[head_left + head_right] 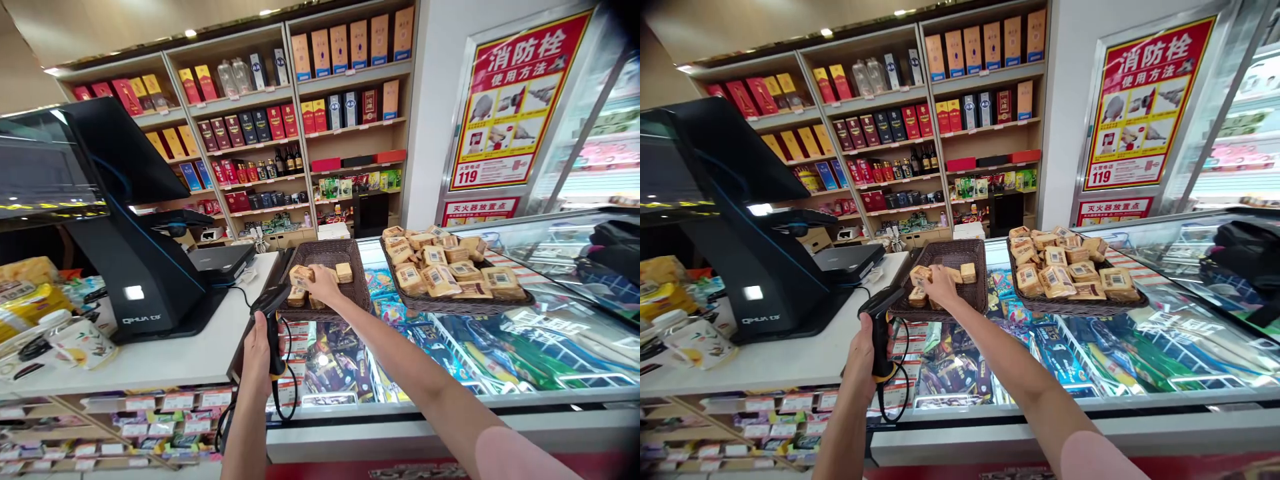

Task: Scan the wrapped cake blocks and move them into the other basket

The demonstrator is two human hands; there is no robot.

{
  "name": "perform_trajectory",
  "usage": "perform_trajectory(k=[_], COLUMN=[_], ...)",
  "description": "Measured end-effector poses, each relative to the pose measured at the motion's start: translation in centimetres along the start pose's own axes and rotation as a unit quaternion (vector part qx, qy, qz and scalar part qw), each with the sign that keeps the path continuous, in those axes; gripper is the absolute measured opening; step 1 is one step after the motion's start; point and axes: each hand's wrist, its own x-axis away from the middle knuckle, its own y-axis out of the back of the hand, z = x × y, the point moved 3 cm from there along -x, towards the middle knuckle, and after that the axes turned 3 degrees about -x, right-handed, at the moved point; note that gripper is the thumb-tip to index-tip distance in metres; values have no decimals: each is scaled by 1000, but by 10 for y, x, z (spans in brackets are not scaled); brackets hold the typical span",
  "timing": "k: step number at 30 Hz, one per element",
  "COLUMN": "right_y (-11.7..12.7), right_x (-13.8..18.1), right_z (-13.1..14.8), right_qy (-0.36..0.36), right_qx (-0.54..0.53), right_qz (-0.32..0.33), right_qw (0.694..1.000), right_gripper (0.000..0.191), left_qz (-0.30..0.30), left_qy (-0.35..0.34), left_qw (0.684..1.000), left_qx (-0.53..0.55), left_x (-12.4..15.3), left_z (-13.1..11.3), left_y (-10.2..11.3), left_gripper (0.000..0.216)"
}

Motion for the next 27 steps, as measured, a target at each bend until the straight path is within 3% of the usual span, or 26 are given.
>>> perform_trajectory(k=[4,8,15,20,27], right_y=[52,100,170,199,209], right_x=[32,69,122,145,163], right_z=[-29,-64,-100,-114,-120], right_qy=[-58,-114,-149,-149,-164], right_qx=[-107,-178,-211,-206,-217], right_qz=[-98,-144,-233,-275,-284], right_qw=[988,967,937,927,919], right_gripper=[34,33,40,44,44], left_qz=[20,88,193,227,255], left_qy=[-5,-18,-37,-45,-52], left_qw=[1000,996,980,970,961], left_qx=[-19,-25,-38,-73,-97], left_x=[10,20,41,52,57], left_z=[-4,-3,7,8,5], left_y=[-22,-60,-128,-153,-169], left_gripper=[68,65,59,60,61])
